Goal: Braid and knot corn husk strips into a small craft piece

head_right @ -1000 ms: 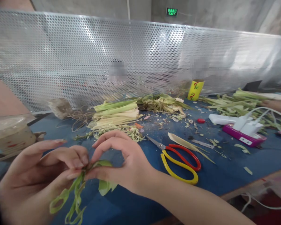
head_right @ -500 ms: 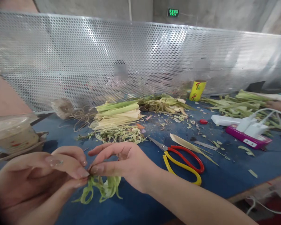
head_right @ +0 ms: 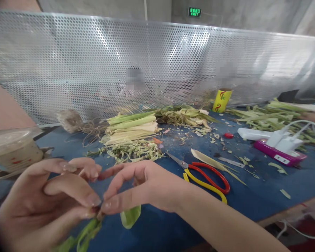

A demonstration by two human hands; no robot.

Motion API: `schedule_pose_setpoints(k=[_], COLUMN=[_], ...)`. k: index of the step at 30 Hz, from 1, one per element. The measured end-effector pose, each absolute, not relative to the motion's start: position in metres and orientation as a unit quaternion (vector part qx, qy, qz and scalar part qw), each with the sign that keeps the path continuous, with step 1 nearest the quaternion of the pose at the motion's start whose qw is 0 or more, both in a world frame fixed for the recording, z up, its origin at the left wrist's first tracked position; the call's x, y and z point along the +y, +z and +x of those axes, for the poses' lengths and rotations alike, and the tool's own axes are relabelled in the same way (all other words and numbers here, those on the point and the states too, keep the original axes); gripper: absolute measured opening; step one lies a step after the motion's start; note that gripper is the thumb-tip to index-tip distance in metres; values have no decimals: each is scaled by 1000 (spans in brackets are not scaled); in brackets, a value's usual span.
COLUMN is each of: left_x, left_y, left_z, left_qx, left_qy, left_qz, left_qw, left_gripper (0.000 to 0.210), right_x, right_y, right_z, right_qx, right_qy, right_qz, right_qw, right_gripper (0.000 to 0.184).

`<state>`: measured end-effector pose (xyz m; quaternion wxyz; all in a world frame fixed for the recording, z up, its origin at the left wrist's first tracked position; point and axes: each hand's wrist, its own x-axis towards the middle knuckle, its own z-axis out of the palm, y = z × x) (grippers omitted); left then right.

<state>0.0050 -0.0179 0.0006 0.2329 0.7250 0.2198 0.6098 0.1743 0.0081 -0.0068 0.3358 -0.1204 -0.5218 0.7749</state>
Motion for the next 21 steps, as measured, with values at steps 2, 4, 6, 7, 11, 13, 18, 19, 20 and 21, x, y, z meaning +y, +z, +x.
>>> schedule_pose_setpoints(k=[2,4,6,7,11,13,18,19,20,21], left_x=[-18,-18,-18,-18,-20,-21,-21,-20,-20,-20], left_y=[0,0,-2,-2,3,8,7,5,3,1], left_z=[4,5,5,5,6,5,3,2,2,2], left_qx=[205,181,153,140,122,137,121,120,120,125], left_qy=[572,537,513,505,522,528,507,512,511,504], left_qz=[755,775,789,796,804,803,812,808,808,811], left_qw=[248,278,301,304,256,239,262,266,268,270], left_gripper=[46,50,53,53,44,42,52,51,50,48], right_x=[9,10,11,11,12,13,15,15,15,15], right_y=[-7,-9,-12,-13,-15,-14,-9,-8,-7,-6], right_z=[178,180,181,181,179,178,178,179,179,180], right_qx=[-552,-573,-590,-593,-573,-551,-601,-622,-638,-649], right_qy=[775,780,779,780,794,801,749,734,722,712], right_qz=[-115,-117,-121,-122,-105,-91,-102,-101,-99,-98], right_qw=[285,224,175,159,174,214,260,254,249,248], right_gripper=[14,12,11,10,11,11,11,11,11,12])
